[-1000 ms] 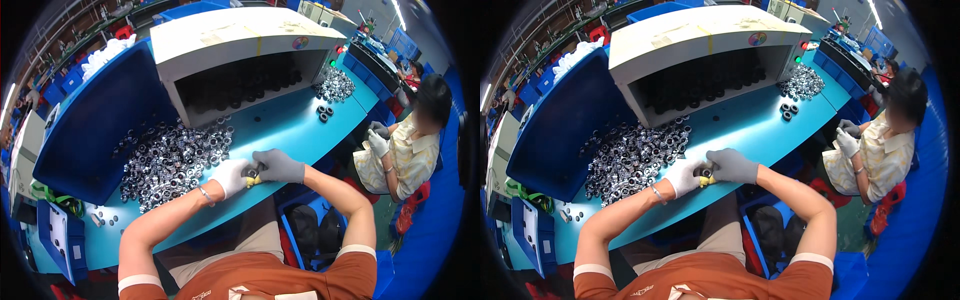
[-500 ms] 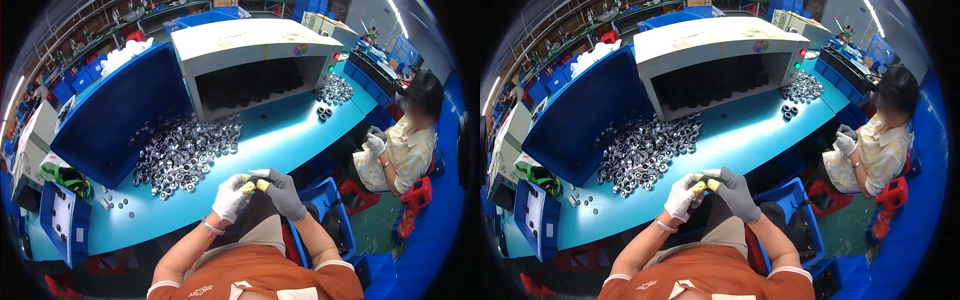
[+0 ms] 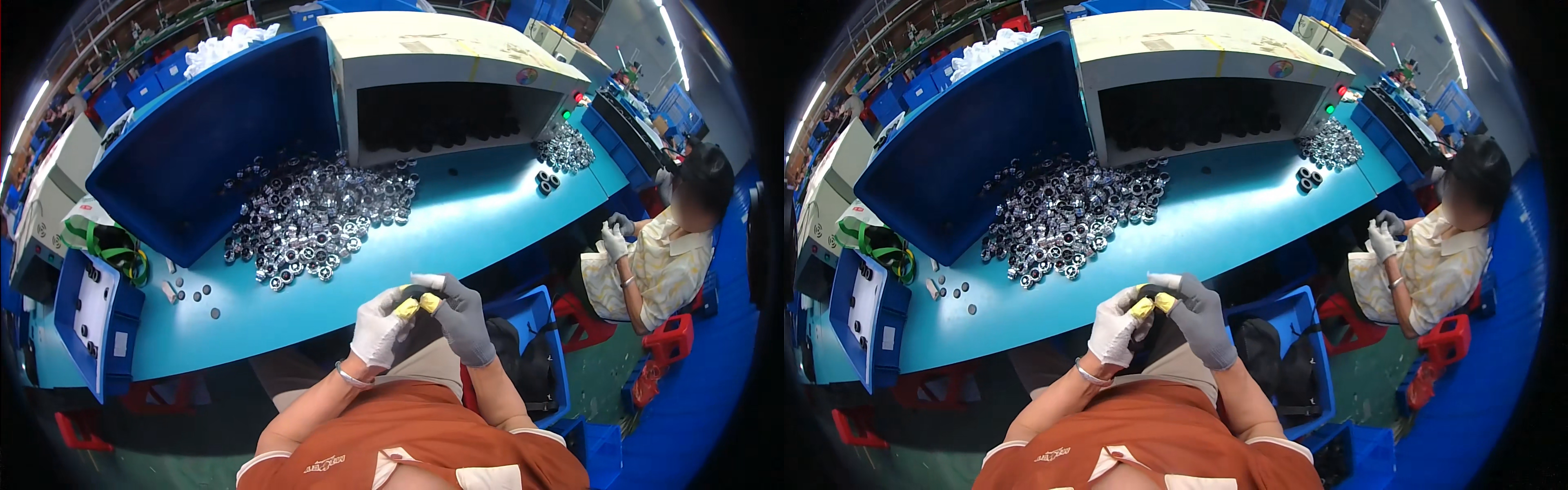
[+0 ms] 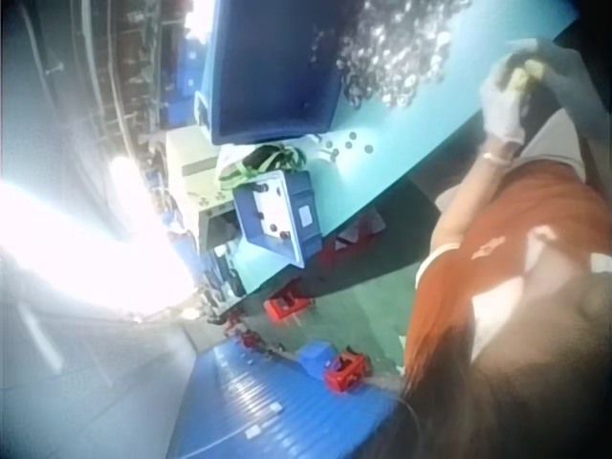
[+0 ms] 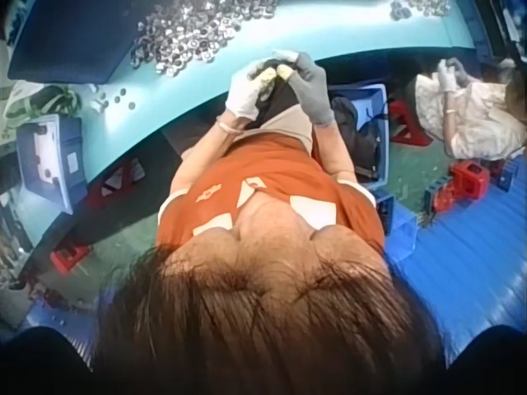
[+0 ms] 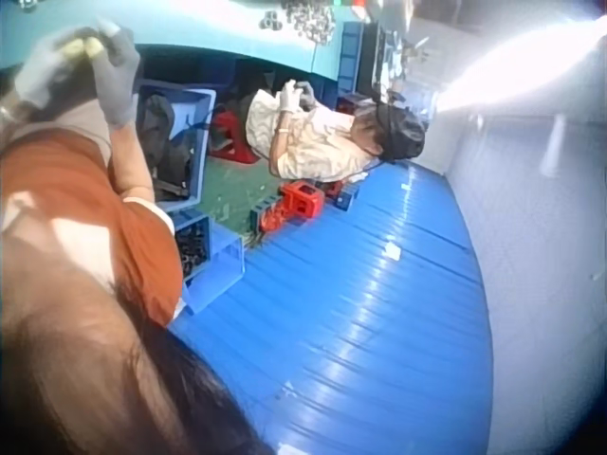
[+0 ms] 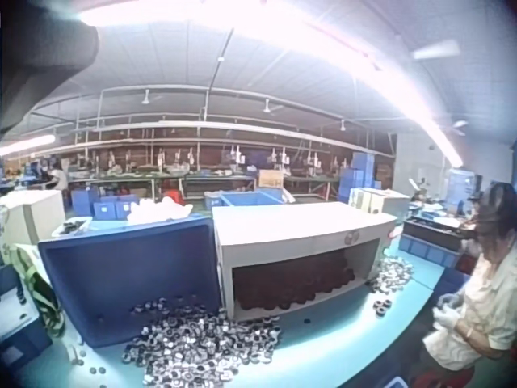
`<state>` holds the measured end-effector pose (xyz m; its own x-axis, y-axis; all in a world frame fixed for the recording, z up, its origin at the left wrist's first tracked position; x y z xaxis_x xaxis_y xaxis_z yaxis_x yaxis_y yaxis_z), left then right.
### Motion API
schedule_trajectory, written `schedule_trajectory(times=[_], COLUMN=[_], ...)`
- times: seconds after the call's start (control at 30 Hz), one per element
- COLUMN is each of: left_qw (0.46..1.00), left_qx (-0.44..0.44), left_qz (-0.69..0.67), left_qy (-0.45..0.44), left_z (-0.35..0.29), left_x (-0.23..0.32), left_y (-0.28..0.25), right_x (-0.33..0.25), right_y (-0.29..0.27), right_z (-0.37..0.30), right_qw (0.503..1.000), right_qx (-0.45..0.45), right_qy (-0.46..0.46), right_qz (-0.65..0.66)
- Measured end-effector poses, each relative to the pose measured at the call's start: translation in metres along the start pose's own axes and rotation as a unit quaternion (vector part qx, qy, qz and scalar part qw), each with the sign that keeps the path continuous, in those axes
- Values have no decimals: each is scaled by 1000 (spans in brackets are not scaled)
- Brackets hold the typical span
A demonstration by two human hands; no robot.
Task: Assembling small mechanical components at a factory workbench.
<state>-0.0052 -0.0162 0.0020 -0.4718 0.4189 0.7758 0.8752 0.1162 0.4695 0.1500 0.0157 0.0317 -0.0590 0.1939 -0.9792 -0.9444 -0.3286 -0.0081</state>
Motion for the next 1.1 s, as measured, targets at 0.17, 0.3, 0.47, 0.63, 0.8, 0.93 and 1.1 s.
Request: schedule_trajectory(times=[0.17, 0.3, 0.47, 0.63, 0.8, 0.93, 1.1], left_qw=[996, 995, 998, 996, 994, 990, 994], left_qx=[-8, -43, -54, -48, -76, -118, -45], left_qz=[50, 43, 12, -57, 56, -26, 60], left_qy=[71, 74, 15, -52, -53, -75, -79], left_z=[-8, -3, 0, -5, -15, -17, -16], left_x=[10, 8, 1, -8, -7, -13, -24], left_y=[2, -9, -17, -18, -14, -17, -27], right_x=[11, 21, 16, 6, 25, 24, 19], right_y=[13, 17, 14, 4, -6, -1, 2], right_z=[-8, -8, -7, -8, -21, -26, -29], right_qw=[993, 981, 982, 991, 975, 958, 997], right_qx=[40, 46, -7, -83, -108, -60, -69], right_qy=[10, 7, 46, 32, 48, 65, 15], right_qz=[110, 189, 186, 97, 189, 272, -29])
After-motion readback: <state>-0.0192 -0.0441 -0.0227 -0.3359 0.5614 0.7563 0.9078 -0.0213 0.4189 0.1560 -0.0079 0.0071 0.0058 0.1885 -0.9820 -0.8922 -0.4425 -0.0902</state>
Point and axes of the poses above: each hand's wrist, its own z-axis towards the middle knuckle, its own y-axis out of the palm, x = y × z, the point moved 1 cm from there along z, towards the middle knuckle, and after that the axes turned 9 degrees about -y, right-handed, at the moved point
